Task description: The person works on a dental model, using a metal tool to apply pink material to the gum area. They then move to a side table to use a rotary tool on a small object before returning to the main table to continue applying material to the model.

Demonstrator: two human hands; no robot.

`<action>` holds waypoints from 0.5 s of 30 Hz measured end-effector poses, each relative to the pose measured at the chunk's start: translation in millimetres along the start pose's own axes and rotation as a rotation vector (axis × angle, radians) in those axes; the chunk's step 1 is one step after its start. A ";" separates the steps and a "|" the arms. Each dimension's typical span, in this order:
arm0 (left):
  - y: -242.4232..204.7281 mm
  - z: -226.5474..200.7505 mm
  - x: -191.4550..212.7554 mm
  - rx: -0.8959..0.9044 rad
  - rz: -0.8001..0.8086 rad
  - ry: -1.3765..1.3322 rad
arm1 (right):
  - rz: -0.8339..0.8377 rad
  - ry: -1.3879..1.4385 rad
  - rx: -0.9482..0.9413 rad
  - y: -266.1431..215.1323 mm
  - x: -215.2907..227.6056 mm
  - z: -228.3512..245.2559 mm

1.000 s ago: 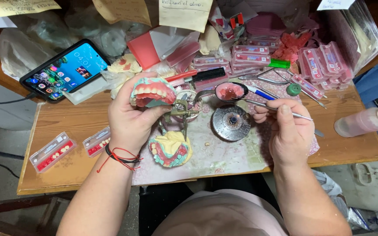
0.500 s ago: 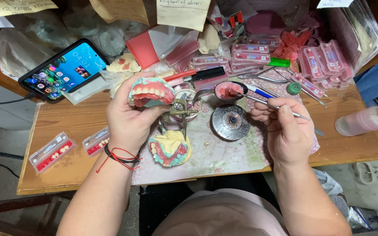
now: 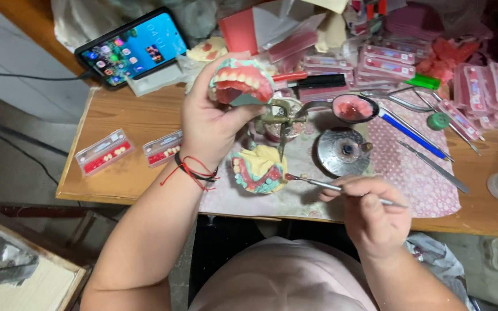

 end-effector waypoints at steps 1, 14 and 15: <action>-0.3 2.2 0.1 -0.001 -0.007 0.002 | 0.006 0.002 -0.003 -0.7 -2.8 -1.9; 2.6 0.9 -0.4 0.033 0.022 -0.011 | 0.549 -0.624 0.236 3.7 -6.6 3.9; 2.3 1.7 -0.7 0.047 0.022 -0.020 | 0.554 -0.626 0.248 2.6 -5.3 3.3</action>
Point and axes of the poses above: each hand's wrist, its own y-axis towards the middle knuckle, its own x-axis out of the back of the hand, z = x × y, the point moved 2 cm from there along y, towards the middle knuckle, and after that the axes turned 15 degrees about y, right-handed, at the moved point
